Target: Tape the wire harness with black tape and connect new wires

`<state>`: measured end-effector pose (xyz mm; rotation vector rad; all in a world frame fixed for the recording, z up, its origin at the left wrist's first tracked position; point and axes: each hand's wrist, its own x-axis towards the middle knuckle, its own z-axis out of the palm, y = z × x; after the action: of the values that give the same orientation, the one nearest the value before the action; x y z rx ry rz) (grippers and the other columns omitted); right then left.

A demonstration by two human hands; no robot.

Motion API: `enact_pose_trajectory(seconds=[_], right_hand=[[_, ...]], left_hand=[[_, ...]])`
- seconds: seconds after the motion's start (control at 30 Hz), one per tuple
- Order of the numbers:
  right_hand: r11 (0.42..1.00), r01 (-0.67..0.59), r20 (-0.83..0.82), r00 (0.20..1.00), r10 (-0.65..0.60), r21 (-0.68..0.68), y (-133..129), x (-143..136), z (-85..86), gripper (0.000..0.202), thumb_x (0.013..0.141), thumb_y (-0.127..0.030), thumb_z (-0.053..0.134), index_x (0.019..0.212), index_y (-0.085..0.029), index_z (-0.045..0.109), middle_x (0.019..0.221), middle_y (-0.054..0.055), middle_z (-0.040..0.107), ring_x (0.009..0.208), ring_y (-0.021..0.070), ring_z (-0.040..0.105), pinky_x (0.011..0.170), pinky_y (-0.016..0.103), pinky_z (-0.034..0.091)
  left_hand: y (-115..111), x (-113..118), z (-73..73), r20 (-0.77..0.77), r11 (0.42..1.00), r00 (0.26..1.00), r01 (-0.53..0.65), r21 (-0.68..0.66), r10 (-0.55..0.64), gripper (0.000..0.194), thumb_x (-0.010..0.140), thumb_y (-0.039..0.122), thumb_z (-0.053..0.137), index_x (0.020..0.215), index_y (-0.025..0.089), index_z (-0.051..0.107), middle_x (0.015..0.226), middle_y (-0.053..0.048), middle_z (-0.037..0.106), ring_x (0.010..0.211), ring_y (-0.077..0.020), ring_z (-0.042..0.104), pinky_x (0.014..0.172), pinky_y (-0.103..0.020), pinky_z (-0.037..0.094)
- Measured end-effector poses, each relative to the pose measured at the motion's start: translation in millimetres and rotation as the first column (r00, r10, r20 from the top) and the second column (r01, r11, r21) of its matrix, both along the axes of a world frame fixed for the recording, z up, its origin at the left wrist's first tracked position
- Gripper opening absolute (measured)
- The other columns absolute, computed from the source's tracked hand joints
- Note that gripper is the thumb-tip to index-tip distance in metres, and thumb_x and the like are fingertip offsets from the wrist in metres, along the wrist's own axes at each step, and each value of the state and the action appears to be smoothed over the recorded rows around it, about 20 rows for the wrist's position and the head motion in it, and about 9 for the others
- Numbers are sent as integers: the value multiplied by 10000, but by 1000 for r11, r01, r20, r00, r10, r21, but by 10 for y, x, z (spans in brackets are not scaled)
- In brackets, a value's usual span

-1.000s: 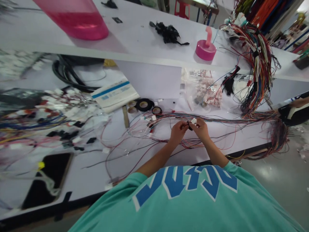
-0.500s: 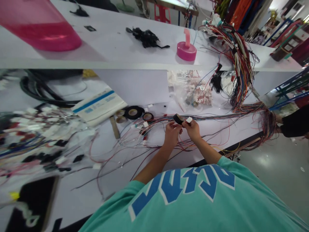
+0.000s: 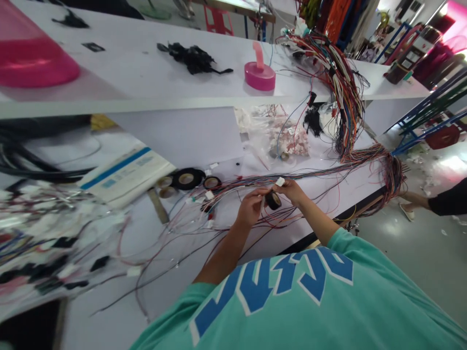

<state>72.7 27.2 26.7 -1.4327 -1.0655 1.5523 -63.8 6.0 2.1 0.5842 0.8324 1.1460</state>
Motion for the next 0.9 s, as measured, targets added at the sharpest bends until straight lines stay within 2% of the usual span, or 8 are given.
enact_pose_trajectory(seconds=[0.1,0.17,0.3,0.4,0.53,0.7,0.8,0.9], right_hand=[[994,-30,129,992,17,101,-19,26,16,369,512,-466,728,554,-170,511,541,-55,482,539,73,420,563,228,344],[982,-57,272,962,5,182,-37,43,47,339,553,-434,715,542,-179,492,562,-53,464,558,79,422,568,226,341],[954,-113,558,828,-63,276,-97,24,118,295,628,-342,679,517,-191,451,627,-37,451,594,89,422,591,230,335],[955,-89,639,760,-118,282,-179,-59,109,270,672,-306,637,529,-196,436,639,-30,454,599,93,407,568,226,310],[974,44,630,756,-179,224,-299,-188,33,199,726,-288,574,593,-200,455,582,-41,446,561,86,393,539,217,289],[991,88,544,829,-127,98,-335,-230,23,153,705,-254,611,622,-196,496,525,-53,487,513,83,445,522,215,314],[991,128,493,860,-136,50,-323,-223,42,202,665,-277,664,598,-193,492,499,-55,488,473,81,445,491,216,320],[991,133,349,930,-118,-18,-325,-222,19,247,636,-323,694,630,-193,484,496,-60,488,430,77,447,456,211,344]], left_hand=[[-39,37,11,-134,996,991,-17,90,29,183,573,275,621,471,144,545,709,-13,547,501,-56,438,454,-229,340],[-67,66,6,-197,992,980,-2,130,28,144,564,252,653,534,157,549,655,24,505,478,-44,414,450,-212,324],[-101,105,-9,-263,986,964,1,164,43,213,534,199,687,689,194,542,633,70,493,469,-43,404,458,-191,327],[-111,122,-17,-361,983,929,-8,186,76,159,551,203,677,655,195,556,572,67,503,453,-58,412,458,-199,325],[-138,134,-49,-487,969,856,-55,242,170,65,616,206,633,611,210,568,477,61,495,444,-95,446,490,-222,335],[-182,135,-78,-591,918,754,-40,394,286,134,646,126,585,557,217,542,526,29,498,550,-128,467,582,-237,340],[-189,144,-82,-655,911,696,3,411,294,131,657,108,576,597,220,545,620,5,525,634,-153,477,614,-245,332],[-182,159,-104,-727,923,625,26,383,284,138,659,91,556,641,226,533,658,-4,511,680,-175,479,617,-259,331]])
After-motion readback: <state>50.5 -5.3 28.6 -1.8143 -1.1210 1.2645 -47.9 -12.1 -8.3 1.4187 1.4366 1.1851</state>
